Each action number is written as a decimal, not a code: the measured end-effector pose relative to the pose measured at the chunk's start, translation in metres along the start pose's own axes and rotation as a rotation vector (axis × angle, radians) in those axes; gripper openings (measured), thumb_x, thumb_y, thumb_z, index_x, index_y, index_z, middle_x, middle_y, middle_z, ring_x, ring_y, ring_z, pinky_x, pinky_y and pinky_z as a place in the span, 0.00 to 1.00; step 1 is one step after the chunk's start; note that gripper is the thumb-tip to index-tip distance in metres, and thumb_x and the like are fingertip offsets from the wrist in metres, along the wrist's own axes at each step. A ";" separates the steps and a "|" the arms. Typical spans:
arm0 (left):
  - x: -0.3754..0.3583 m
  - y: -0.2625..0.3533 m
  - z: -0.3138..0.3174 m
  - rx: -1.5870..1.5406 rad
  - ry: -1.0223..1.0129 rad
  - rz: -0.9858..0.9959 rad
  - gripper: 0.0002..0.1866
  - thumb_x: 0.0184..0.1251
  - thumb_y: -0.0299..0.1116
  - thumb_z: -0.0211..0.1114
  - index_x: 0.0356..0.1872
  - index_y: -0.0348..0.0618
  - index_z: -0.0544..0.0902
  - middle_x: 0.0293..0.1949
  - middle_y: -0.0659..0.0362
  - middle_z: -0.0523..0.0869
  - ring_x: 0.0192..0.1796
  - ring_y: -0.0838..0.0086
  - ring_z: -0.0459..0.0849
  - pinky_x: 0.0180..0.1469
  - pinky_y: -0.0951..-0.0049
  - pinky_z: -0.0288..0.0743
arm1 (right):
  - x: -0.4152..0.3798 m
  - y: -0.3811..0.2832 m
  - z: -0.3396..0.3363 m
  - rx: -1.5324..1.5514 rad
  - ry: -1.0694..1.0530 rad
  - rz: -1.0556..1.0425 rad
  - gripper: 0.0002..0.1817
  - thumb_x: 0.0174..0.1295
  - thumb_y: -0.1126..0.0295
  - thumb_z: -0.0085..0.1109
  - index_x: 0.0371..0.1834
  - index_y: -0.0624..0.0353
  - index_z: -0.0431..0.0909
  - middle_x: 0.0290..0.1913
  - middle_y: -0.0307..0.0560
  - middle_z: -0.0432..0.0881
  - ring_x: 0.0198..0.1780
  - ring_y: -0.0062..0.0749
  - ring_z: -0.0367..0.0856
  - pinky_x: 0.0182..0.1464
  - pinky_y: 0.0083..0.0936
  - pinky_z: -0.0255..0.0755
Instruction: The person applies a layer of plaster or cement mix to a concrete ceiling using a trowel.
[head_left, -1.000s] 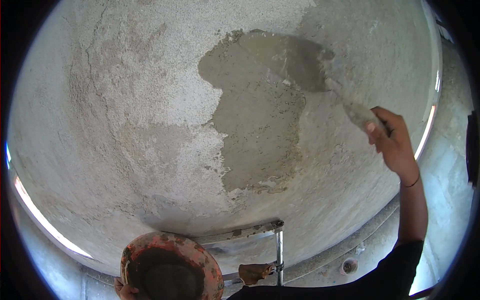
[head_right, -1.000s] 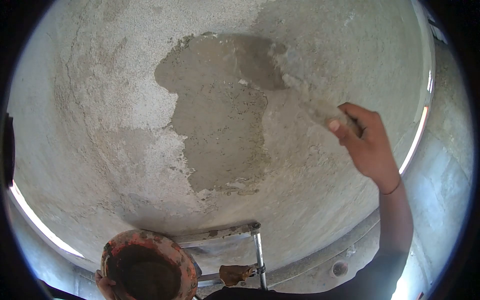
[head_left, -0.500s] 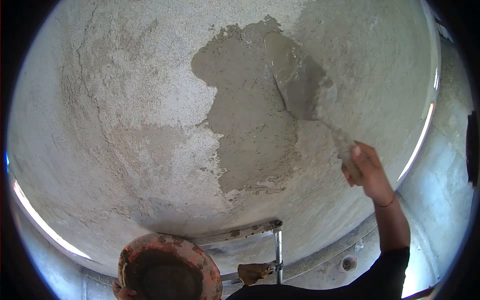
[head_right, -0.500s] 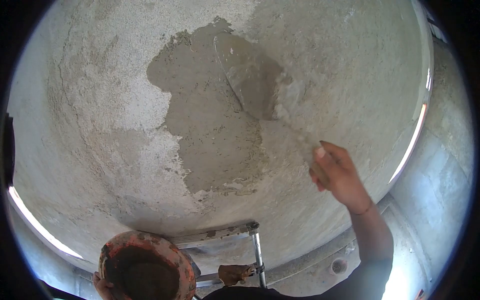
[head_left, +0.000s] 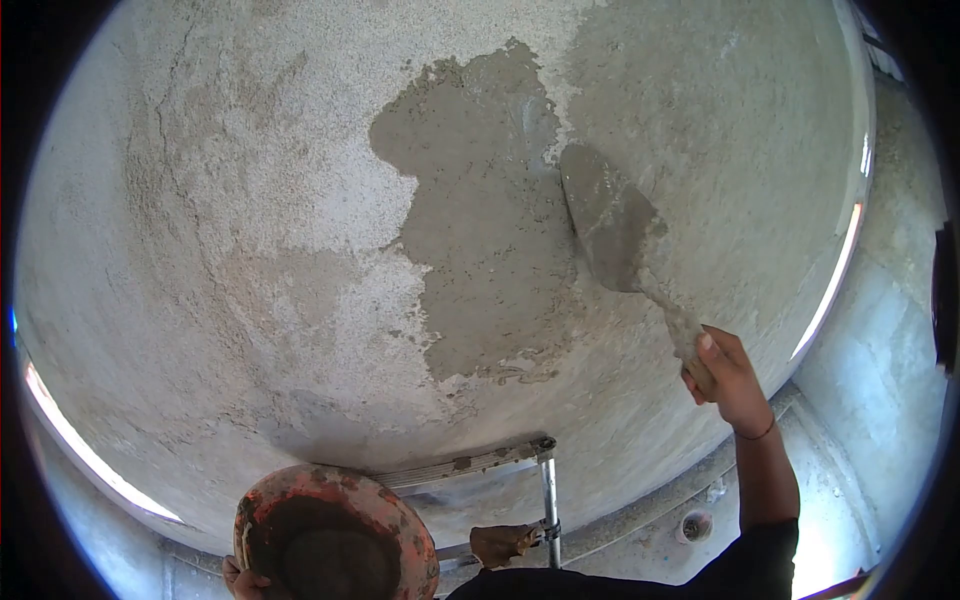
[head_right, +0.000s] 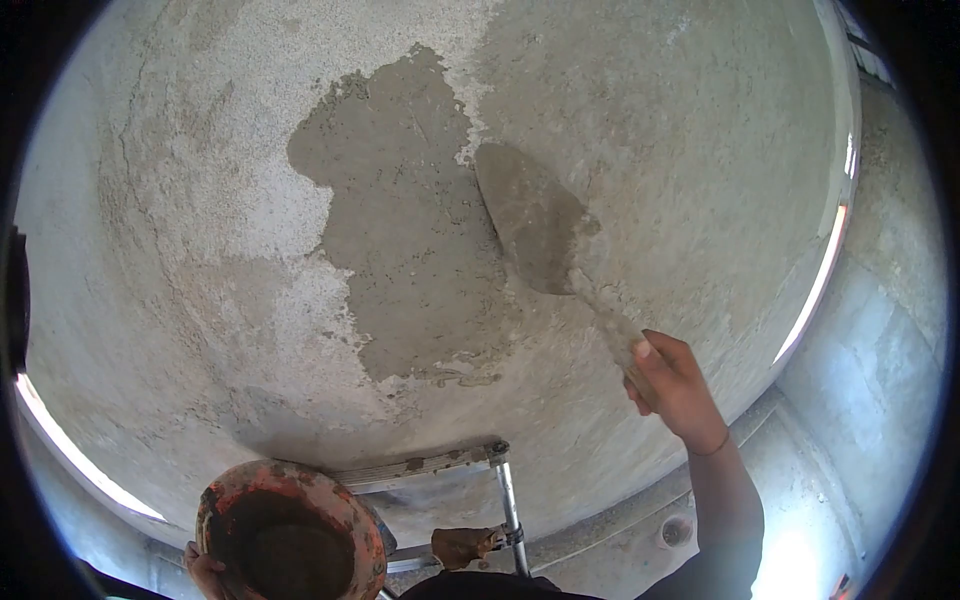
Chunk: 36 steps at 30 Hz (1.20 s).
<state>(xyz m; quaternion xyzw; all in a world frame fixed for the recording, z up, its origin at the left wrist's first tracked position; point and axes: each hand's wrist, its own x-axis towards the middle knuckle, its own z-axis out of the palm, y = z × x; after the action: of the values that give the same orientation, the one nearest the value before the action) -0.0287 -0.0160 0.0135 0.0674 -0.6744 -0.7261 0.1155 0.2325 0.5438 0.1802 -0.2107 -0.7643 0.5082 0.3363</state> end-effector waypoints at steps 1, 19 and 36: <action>0.002 0.000 -0.001 0.023 -0.015 -0.016 0.12 0.34 0.22 0.59 0.25 0.43 0.68 0.23 0.61 0.72 0.24 0.73 0.67 0.30 0.71 0.69 | -0.008 -0.003 -0.001 -0.001 0.002 -0.002 0.28 0.72 0.43 0.46 0.33 0.60 0.73 0.20 0.40 0.73 0.18 0.20 0.69 0.21 0.18 0.62; 0.011 0.002 0.002 0.015 -0.035 0.060 0.13 0.33 0.22 0.58 0.22 0.46 0.65 0.22 0.64 0.69 0.21 0.76 0.63 0.24 0.72 0.65 | 0.039 -0.046 0.012 -0.169 0.092 -0.255 0.23 0.73 0.50 0.51 0.31 0.61 0.73 0.20 0.38 0.72 0.20 0.16 0.69 0.21 0.17 0.64; 0.013 -0.002 -0.007 -0.020 -0.101 0.030 0.10 0.36 0.22 0.56 0.25 0.42 0.70 0.22 0.61 0.72 0.23 0.72 0.67 0.28 0.72 0.69 | 0.039 -0.045 0.023 -0.187 0.125 -0.339 0.23 0.69 0.50 0.57 0.37 0.64 0.78 0.18 0.36 0.73 0.17 0.15 0.67 0.20 0.18 0.62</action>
<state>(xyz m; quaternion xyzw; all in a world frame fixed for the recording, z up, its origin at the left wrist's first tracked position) -0.0402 -0.0258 0.0116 0.0194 -0.6729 -0.7336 0.0930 0.1901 0.5372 0.2277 -0.1404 -0.8105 0.3570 0.4427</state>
